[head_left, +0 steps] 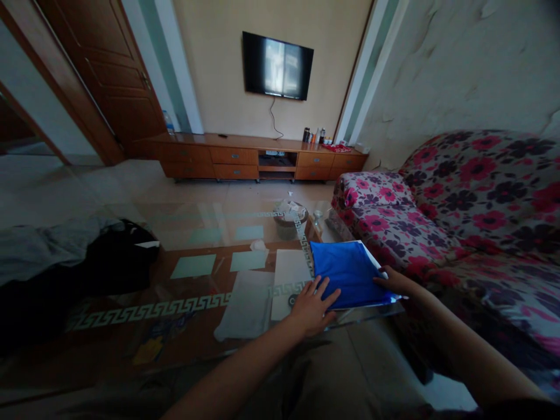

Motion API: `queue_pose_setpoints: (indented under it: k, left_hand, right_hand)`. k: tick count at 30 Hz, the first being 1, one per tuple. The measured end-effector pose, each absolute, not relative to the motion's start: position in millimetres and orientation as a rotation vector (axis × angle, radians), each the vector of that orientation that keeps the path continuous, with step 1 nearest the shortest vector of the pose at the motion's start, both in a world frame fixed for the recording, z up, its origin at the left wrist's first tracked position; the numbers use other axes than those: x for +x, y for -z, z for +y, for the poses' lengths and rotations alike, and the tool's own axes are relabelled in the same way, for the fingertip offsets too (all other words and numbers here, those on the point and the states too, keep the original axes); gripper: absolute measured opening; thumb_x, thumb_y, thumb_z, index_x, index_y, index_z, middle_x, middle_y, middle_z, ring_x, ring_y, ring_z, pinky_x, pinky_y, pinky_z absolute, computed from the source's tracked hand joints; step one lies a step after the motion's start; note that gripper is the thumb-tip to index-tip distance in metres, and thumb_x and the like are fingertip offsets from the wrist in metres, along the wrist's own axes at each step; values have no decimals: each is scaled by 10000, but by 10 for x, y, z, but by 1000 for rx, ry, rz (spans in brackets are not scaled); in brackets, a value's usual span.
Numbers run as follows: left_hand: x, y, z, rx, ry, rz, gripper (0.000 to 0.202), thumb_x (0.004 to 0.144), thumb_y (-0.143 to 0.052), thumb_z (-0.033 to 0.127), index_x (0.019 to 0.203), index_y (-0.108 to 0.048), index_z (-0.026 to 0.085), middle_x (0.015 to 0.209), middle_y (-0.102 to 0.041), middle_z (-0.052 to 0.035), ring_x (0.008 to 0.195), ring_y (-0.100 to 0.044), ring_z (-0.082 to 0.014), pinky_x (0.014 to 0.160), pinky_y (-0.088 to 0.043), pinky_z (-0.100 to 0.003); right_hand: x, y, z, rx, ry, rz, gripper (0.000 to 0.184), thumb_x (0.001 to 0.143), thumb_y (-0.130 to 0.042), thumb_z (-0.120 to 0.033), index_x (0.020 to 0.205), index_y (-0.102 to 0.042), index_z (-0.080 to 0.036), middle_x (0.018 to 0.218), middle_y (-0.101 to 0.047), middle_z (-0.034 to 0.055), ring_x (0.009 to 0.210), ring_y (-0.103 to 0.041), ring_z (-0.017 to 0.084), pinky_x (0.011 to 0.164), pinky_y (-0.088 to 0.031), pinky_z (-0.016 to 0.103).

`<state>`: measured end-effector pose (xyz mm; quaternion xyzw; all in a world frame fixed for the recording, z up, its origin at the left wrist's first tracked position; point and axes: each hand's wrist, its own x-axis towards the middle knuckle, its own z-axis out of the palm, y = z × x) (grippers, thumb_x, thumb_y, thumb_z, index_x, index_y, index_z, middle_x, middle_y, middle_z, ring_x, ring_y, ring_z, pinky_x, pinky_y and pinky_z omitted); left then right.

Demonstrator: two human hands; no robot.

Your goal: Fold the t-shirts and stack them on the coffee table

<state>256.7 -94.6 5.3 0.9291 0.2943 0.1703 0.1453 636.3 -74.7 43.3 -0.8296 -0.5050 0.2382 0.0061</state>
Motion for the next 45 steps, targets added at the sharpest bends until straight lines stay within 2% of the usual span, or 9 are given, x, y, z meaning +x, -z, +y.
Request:
queue_pose_setpoints:
  k: [4,6,10,14,21,26,30,35,45]
  left_hand:
    - [2471,-36,-1031,2636,-480,890,738,961,-486,555,1609,-253,288,1701,-121,-114,1548,-153,-348,1223,-203,-544]
    - [2409,-33,-1073,2632,-435,885,751,960,-473,576,1611,-240,281,1697,-132,-129,1547,-160,-354,1219,-205,-551]
    - [2191,-107,-1175,2665,-334,840,704,972,-436,586,1596,-267,308,1683,-209,-109,1529,-226,-352,1209,-225,-560]
    - [1776,-333,-1289,2734,-327,830,620,983,-443,540,1544,-371,285,1637,-325,-105,1501,-292,-322,1211,-233,-531]
    - [503,-710,-1161,2781,-350,1050,494,946,-540,437,1407,-535,262,1465,-529,-106,1371,-454,-297,1168,-318,-481]
    - [-642,-784,-749,2618,-614,1623,446,933,-499,272,1372,-572,238,1394,-574,-110,1279,-517,-275,1117,-370,-453]
    - [-1376,-914,-517,2360,-926,2190,428,905,-512,258,1315,-587,164,1389,-537,-158,1285,-489,-312,1119,-341,-459]
    - [-1959,-1109,-600,1800,-1268,2746,540,894,-545,269,1402,-465,103,1456,-445,-207,1350,-382,-375,1099,-289,-530]
    - [-2364,-1157,-542,1327,-1351,2878,492,899,-602,315,1347,-515,129,1401,-500,-166,1300,-400,-375,1037,-306,-574]
  right_hand:
    - [5891,-579,-759,-2856,-94,-1589,621,907,-600,-501,1375,-518,-100,1366,-535,287,1257,-552,430,979,-440,577]
    - [5524,-604,-705,-2667,76,-1810,578,966,-510,-481,1439,-475,-151,1434,-491,259,1327,-485,414,1019,-400,590]
    - [4679,-452,-485,-2274,-101,-2150,599,1032,-331,-497,1580,-317,-255,1644,-290,134,1478,-300,349,1114,-336,559]
    - [4011,-140,-327,-2213,-162,-2184,683,1039,-217,-530,1628,-210,-185,1700,-133,78,1557,-69,303,1209,-184,545]
    - [3803,117,-372,-2184,13,-2214,723,1022,-159,-581,1646,-95,-221,1710,-26,25,1564,0,265,1224,-78,565]
    - [3795,69,-376,-2241,34,-2270,716,1019,-161,-582,1646,-79,-247,1710,-3,11,1562,-3,277,1216,-68,584]
    - [3599,-74,-355,-2352,15,-2202,712,1015,-156,-591,1638,-169,-246,1711,-35,26,1555,-2,319,1191,-46,644]
    - [3171,-252,-399,-2250,105,-1922,652,1032,-155,-556,1524,-439,-237,1693,-137,85,1514,-156,335,1146,-216,618]
    - [2917,-310,-412,-2159,-98,-1985,493,1035,-321,-533,1304,-629,-259,1595,-329,117,1475,-204,351,1120,-240,610]
